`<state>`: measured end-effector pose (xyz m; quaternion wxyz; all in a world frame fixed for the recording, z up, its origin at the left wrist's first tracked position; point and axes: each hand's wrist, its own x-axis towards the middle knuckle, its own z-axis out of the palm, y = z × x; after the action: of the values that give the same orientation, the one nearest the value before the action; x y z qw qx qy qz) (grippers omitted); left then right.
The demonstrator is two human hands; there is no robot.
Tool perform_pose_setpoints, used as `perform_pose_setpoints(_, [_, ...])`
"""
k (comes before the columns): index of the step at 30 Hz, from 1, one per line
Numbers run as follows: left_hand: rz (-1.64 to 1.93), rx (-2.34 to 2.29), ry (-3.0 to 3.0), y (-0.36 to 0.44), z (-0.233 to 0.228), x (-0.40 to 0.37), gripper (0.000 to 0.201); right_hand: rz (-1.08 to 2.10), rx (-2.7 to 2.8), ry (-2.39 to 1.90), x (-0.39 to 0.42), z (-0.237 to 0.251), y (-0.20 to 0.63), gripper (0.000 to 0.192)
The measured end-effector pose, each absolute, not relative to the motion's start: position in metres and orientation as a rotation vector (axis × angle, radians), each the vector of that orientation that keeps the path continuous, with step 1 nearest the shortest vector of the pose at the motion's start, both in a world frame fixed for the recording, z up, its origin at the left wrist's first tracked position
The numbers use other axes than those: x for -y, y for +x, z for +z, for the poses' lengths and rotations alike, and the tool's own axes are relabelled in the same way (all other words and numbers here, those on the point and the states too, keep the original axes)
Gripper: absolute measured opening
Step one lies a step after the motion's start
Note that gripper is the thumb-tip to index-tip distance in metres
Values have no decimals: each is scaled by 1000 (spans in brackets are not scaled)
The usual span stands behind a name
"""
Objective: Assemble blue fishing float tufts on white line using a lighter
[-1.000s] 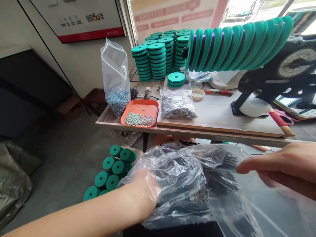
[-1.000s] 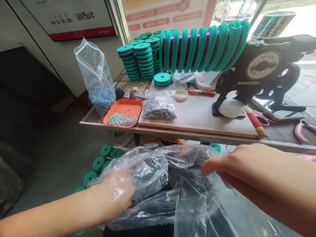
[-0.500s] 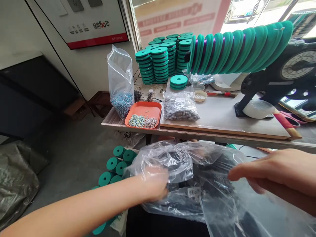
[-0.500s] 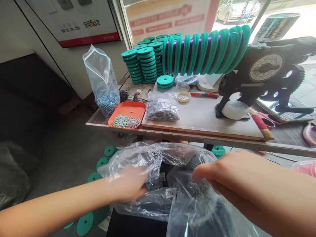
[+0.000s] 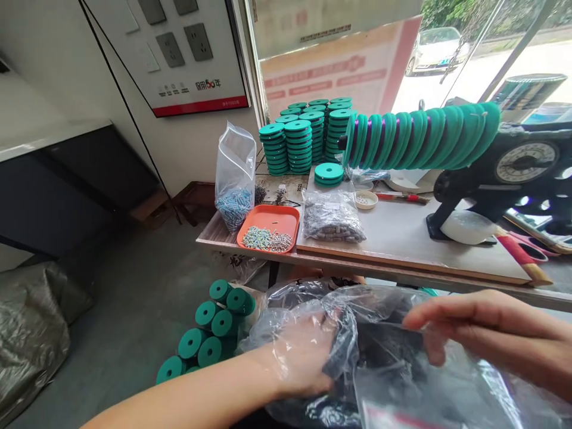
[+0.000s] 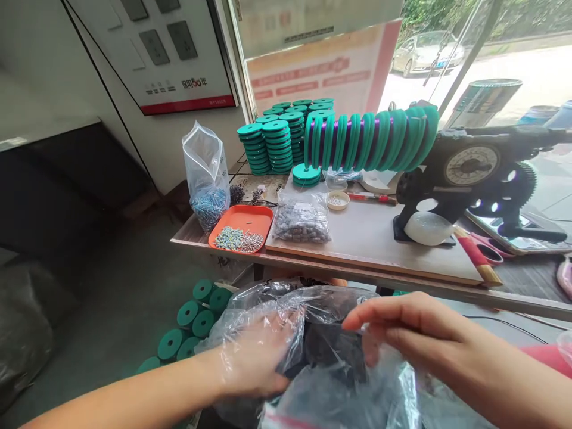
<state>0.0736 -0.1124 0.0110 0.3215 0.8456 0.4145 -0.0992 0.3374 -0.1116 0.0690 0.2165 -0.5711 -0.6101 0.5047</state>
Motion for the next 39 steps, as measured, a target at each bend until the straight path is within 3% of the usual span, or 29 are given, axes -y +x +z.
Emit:
perform_pose_setpoints(3, [75, -917, 1944, 83, 21, 113, 94, 1653, 1274, -1560, 103, 72, 330, 31])
perform_pose_setpoints(9, [554, -802, 1400, 97, 14, 97, 36, 1783, 923, -1335, 94, 83, 332, 22])
perform_pose_setpoints(12, [618, -904, 1214, 96, 18, 85, 37, 1750, 983, -1227, 88, 82, 339, 32])
perform_pose_setpoints(15, [672, -997, 1031, 92, 29, 76, 41, 1515, 1060, -1343, 88, 77, 335, 36])
perform_pose_setpoints(22, [746, -1093, 936, 88, 39, 76, 42, 1483, 1246, -1482, 106, 55, 304, 82])
perform_pose_setpoints(27, [791, -1041, 899, 84, 30, 79, 41, 1428, 1356, -1441, 105, 37, 302, 76])
perform_pose_setpoints(31, [791, -1077, 1010, 80, 34, 80, 43, 1397, 1394, -1444, 104, 43, 302, 66])
perform_pose_setpoints(34, [693, -1153, 1468, 78, 44, 93, 42, 1421, 1439, -1446, 111, 44, 310, 55])
perform_pose_setpoints(39, [484, -1208, 2160, 77, 42, 141, 49, 1281, 1412, -1547, 128, -1, 347, 50])
